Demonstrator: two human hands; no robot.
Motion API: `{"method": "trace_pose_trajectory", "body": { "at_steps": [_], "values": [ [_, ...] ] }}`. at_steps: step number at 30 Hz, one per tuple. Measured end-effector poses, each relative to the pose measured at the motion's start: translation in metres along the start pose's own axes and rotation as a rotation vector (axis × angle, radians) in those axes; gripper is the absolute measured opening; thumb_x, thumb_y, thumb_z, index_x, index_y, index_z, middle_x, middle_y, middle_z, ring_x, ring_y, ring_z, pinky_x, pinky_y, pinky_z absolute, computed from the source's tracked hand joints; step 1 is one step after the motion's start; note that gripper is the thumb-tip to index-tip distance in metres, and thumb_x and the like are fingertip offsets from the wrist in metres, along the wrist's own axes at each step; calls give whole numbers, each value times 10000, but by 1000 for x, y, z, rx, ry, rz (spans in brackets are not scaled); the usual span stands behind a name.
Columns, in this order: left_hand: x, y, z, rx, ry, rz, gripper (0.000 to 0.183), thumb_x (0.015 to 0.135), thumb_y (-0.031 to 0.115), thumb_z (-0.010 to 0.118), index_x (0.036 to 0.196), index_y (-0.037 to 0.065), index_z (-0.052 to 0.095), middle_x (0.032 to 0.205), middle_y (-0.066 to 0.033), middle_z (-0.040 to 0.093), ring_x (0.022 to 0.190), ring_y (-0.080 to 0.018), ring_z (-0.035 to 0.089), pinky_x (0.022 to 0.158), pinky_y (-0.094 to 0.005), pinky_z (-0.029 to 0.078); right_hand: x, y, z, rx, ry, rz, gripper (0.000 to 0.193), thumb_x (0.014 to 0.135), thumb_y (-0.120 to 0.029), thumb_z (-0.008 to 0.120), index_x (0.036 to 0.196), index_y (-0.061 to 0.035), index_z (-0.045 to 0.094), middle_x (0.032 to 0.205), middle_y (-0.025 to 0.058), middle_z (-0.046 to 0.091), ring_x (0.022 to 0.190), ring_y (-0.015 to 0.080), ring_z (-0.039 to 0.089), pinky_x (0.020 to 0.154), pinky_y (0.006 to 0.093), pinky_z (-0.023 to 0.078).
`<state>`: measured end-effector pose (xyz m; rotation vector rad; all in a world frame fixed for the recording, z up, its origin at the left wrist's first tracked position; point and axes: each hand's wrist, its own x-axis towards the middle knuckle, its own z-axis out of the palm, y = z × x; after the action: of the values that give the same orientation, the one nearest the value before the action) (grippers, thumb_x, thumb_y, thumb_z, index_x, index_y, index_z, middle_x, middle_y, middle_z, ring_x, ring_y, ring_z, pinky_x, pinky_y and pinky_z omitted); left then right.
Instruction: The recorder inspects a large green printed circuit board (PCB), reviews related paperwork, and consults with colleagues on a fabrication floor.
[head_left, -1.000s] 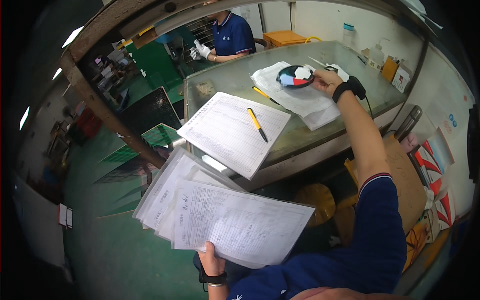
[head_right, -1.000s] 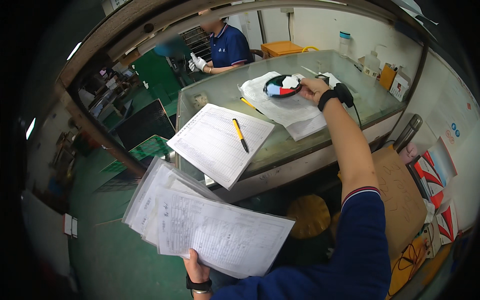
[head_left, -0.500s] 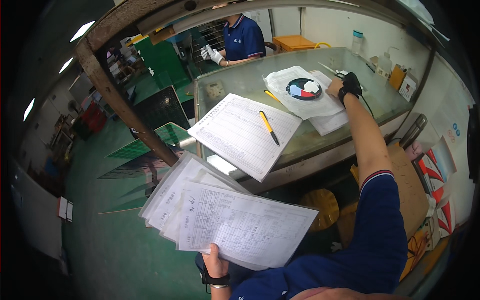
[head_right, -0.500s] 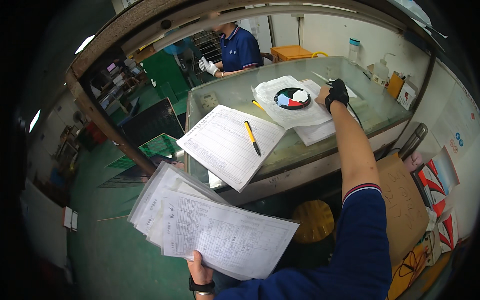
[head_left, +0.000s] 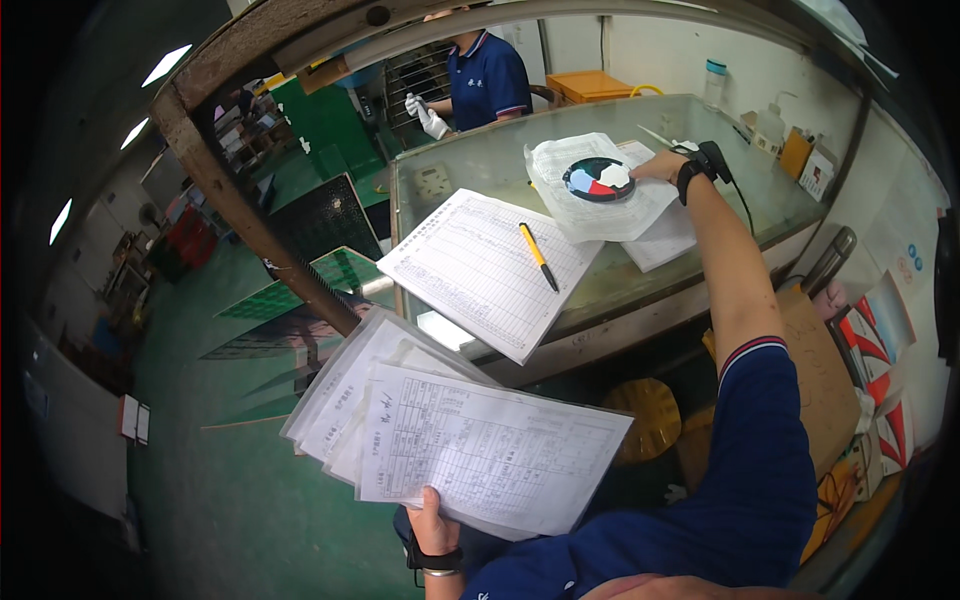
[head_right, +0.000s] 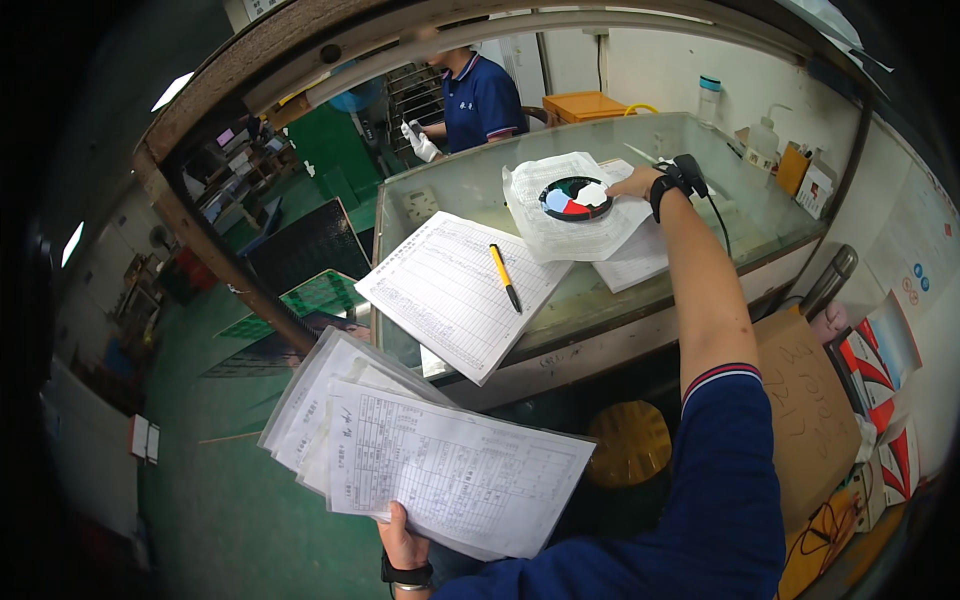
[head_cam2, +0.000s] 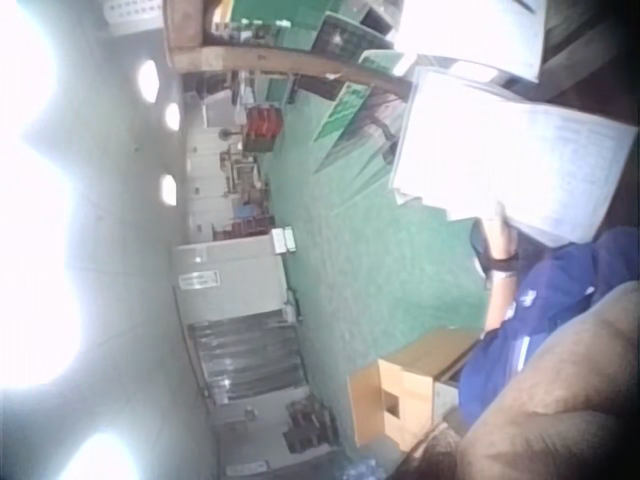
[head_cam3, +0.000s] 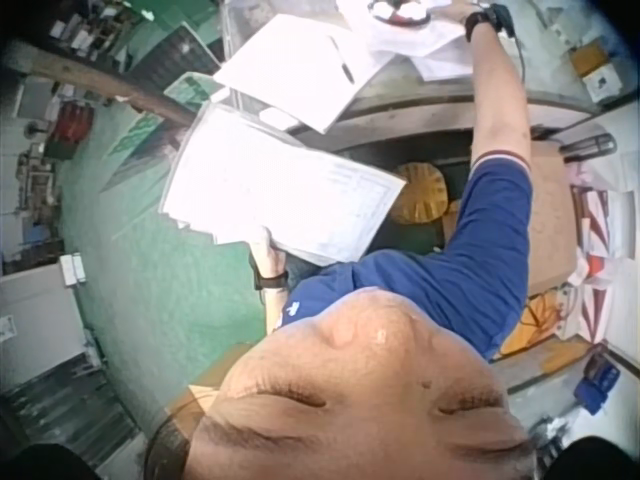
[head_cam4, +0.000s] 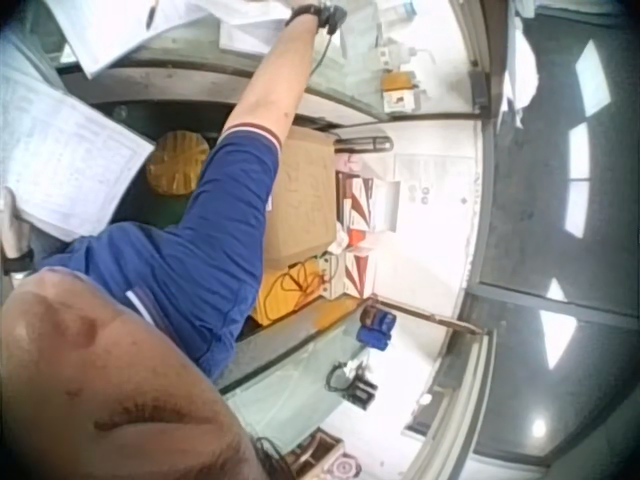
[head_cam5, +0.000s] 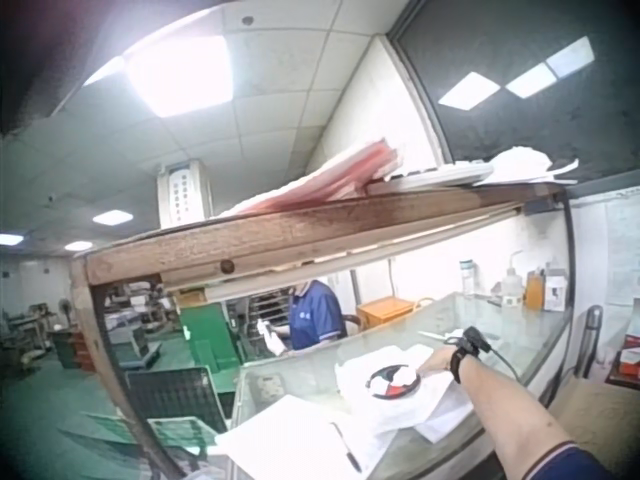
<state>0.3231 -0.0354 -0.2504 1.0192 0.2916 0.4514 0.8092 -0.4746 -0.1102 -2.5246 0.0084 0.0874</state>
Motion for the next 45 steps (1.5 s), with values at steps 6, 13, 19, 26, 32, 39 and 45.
{"method": "trace_pose_trajectory", "body": {
  "at_steps": [6, 13, 19, 26, 32, 39, 45],
  "values": [
    [-1, 0, -1, -15, -6, -10, 687, 825, 236, 647, 1343, -27, 282, 1326, -152, 392, 1180, -278, 418, 1014, -395, 324, -14, -22, 6, -68, 54, 108, 705, 598, -407, 786, 1085, 72, 608, 1119, 201, 603, 1002, 242, 578, 876, 269, 425],
    [0, 1, 3, -23, -18, -20, 666, 834, 233, 635, 1346, -19, 291, 1342, -146, 385, 1197, -271, 406, 1022, -397, 313, -6, 12, 7, 194, 61, 18, 626, 681, -394, 745, 1071, 77, 611, 1015, 156, 639, 909, 201, 592, 808, 250, 437],
    [3, -1, -1, -16, -25, -21, 670, 840, 224, 623, 1356, -20, 271, 1347, -153, 376, 1204, -278, 401, 1028, -401, 306, -43, 9, 0, 385, 10, -44, 545, 713, -366, 714, 1004, 87, 630, 936, 122, 648, 825, 169, 580, 724, 253, 439],
    [5, -1, 2, -98, -46, -67, 635, 842, 180, 629, 1350, -3, 296, 1355, -145, 373, 1222, -279, 384, 1035, -412, 291, -70, 30, -17, 616, -3, -61, 415, 786, -286, 646, 1042, 39, 620, 939, 75, 642, 796, 131, 587, 696, 233, 456],
    [3, 2, 5, -46, -23, -63, 659, 840, 179, 626, 1365, 3, 269, 1371, -143, 350, 1231, -282, 372, 1042, -414, 285, -137, 56, -48, 324, 144, -90, 412, 813, -274, 600, 1091, 30, 595, 968, 77, 634, 823, 125, 580, 725, 233, 453],
    [7, 3, 4, -36, -49, -55, 706, 822, 213, 651, 1369, -3, 260, 1375, -140, 346, 1230, -281, 371, 1050, -411, 275, -220, 130, -59, 570, 127, 71, 410, 826, -261, 587, 1109, 36, 581, 942, 82, 641, 790, 130, 592, 701, 231, 462],
    [8, 3, 8, -8, -80, -50, 720, 817, 214, 656, 1368, -12, 252, 1375, -147, 341, 1232, -284, 368, 1051, -409, 275, -236, 209, -72, 736, 240, 195, 390, 844, -274, 570, 1094, 25, 584, 928, 67, 643, 778, 132, 594, 692, 239, 468]
  ]
}}
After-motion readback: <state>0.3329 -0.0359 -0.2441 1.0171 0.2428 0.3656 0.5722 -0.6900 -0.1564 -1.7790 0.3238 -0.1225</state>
